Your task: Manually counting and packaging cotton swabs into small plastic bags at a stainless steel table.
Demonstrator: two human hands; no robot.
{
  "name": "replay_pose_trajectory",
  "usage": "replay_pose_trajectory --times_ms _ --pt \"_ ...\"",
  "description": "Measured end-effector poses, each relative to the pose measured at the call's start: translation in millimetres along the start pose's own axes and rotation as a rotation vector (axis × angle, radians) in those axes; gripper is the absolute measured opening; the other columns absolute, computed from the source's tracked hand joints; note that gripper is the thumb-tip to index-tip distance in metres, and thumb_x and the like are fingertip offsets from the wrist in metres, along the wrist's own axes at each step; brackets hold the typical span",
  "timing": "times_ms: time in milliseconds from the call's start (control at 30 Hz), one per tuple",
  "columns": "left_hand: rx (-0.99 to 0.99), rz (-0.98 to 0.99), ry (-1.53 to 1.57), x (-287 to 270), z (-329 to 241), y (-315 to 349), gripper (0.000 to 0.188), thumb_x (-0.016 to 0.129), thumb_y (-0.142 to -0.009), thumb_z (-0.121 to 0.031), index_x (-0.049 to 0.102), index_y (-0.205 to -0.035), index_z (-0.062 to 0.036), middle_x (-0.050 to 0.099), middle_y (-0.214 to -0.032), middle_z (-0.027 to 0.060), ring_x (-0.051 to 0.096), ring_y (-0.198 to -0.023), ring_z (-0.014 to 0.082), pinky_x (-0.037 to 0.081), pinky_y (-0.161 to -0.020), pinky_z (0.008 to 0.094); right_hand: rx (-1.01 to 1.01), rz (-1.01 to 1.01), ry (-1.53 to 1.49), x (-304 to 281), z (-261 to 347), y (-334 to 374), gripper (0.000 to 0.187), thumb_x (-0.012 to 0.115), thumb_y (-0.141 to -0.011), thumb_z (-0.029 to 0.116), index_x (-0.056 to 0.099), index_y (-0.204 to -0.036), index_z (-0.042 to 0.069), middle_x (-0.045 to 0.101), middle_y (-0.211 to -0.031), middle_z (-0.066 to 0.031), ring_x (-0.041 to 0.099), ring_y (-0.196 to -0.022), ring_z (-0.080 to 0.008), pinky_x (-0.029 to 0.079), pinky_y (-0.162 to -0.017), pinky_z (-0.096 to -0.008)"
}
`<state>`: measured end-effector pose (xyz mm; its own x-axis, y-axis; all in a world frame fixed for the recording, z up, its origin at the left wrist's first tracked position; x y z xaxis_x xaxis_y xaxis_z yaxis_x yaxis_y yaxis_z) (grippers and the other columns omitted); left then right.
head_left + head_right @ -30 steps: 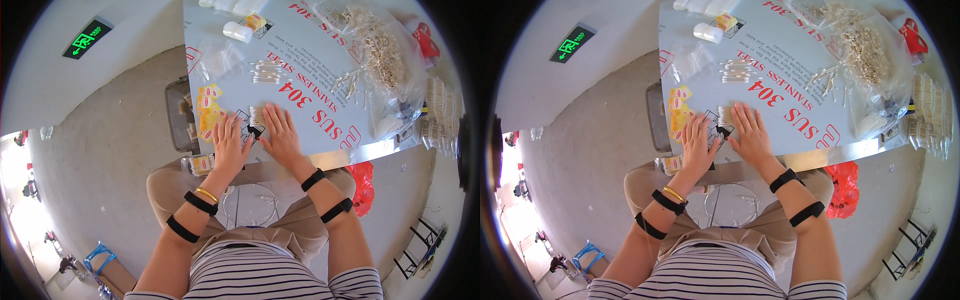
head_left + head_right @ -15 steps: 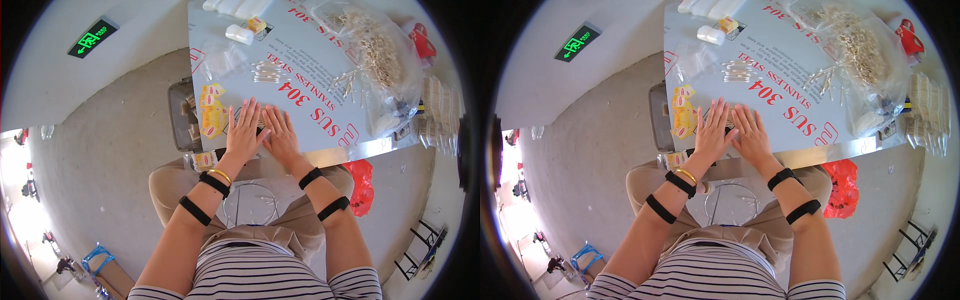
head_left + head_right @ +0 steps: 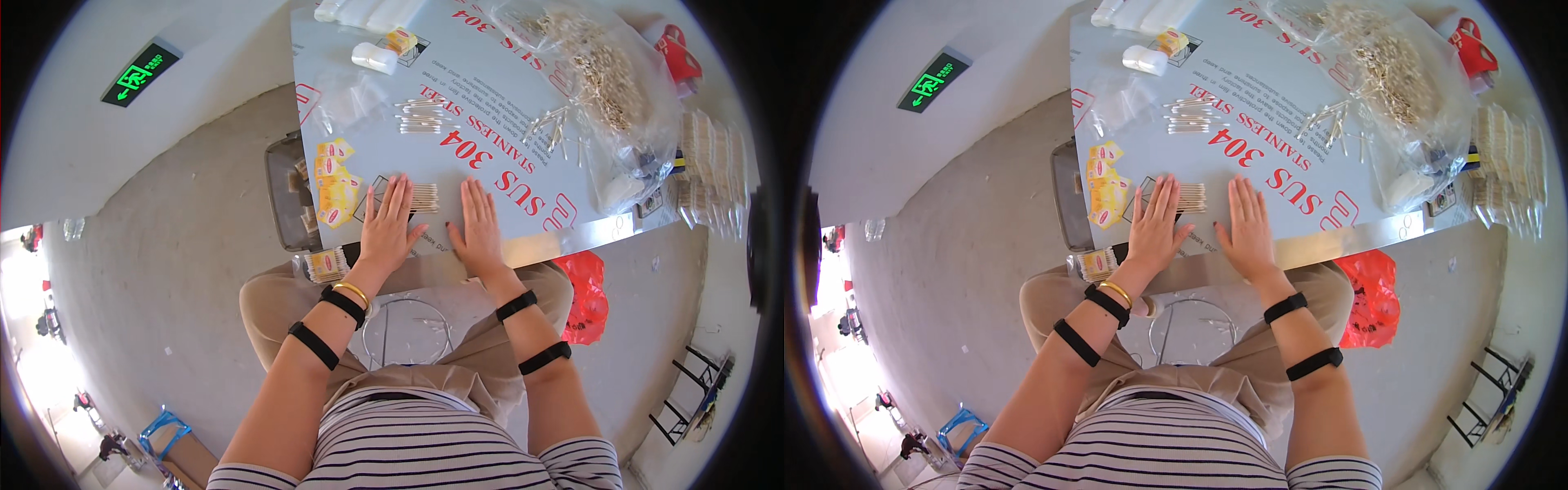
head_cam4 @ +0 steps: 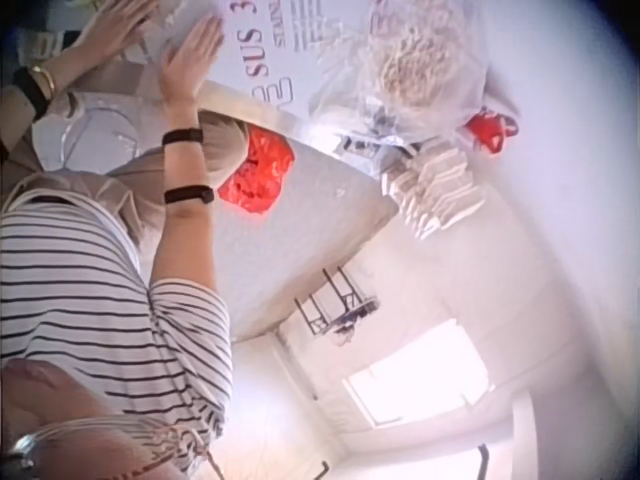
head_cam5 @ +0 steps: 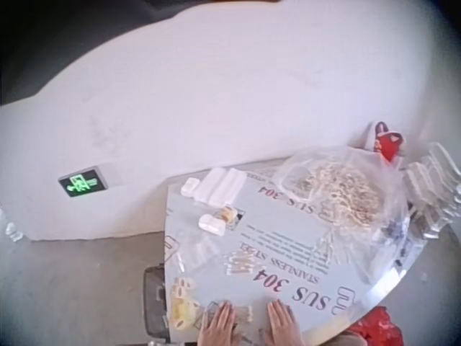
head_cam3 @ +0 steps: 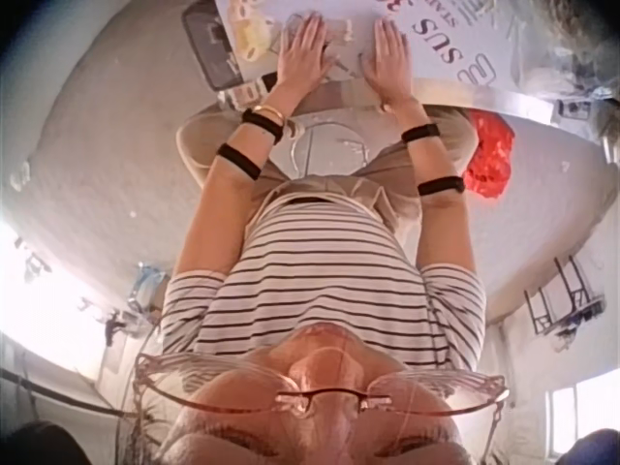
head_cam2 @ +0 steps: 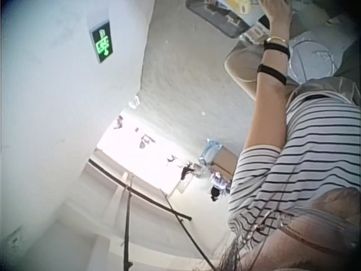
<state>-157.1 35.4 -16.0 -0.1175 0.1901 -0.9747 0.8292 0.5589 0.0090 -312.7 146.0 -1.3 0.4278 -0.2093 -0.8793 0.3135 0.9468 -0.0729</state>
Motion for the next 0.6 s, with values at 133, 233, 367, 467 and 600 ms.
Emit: replay_pose_trajectory --times_ms 133,233,367,467,600 --pt "-0.006 -0.02 0.008 1 -2 0 0.083 0.044 -0.098 -0.054 0.018 -0.157 -0.0022 0.019 -0.164 0.0112 0.017 -0.152 0.0259 0.01 -0.123 0.0534 -0.016 0.029 -0.03 9 15 5 0.077 0.058 -0.091 0.019 0.022 -0.155 -0.001 0.025 -0.161 -0.0187 0.02 -0.151 -0.0325 0.015 -0.123 -0.0498" --pt "-0.003 -0.021 0.001 1 -3 -1 0.084 0.046 -0.097 -0.053 0.017 -0.157 -0.0019 0.018 -0.164 0.0121 0.017 -0.152 0.0268 0.011 -0.122 0.054 0.003 0.023 0.012 12 20 5 0.075 0.057 -0.092 0.021 0.022 -0.155 -0.002 0.026 -0.161 -0.0185 0.021 -0.151 -0.0321 0.015 -0.123 -0.0499" --pt "-0.003 0.048 -0.067 1 -6 3 0.089 0.049 -0.095 -0.056 0.016 -0.157 -0.0012 0.016 -0.165 0.0132 0.015 -0.153 0.0271 0.01 -0.122 0.056 0.022 0.0 0.013 14 22 4 0.073 0.056 -0.092 0.022 0.024 -0.154 -0.001 0.026 -0.161 -0.0181 0.021 -0.151 -0.0319 0.015 -0.123 -0.0501" --pt "-0.01 0.067 -0.11 1 -7 6 0.09 0.047 -0.094 -0.06 0.019 -0.157 -0.0027 0.016 -0.165 0.0112 0.014 -0.153 0.026 0.008 -0.121 0.0572 -0.001 0.006 0.013 16 26 6 0.07 0.055 -0.093 0.02 0.027 -0.155 0.003 0.026 -0.161 -0.0163 0.022 -0.15 -0.031 0.016 -0.123 -0.0501" --pt "-0.006 0.052 -0.135 2 -7 7 0.091 0.047 -0.093 -0.062 0.019 -0.157 -0.0027 0.015 -0.165 0.0115 0.013 -0.153 0.0258 0.008 -0.121 0.0576 -0.074 0.048 0.12 16 30 8 0.064 0.055 -0.095 0.021 0.032 -0.154 0.013 0.026 -0.162 -0.0112 0.023 -0.15 -0.0284 0.017 -0.122 -0.0505"
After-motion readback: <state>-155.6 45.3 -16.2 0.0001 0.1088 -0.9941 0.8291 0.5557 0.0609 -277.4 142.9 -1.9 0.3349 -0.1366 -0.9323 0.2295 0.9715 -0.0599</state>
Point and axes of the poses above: each hand's wrist, its own y-axis away from the middle knuckle, its own x-axis out of the palm, z = x × y, the point moved 3 cm from there along -y, towards the middle knuckle
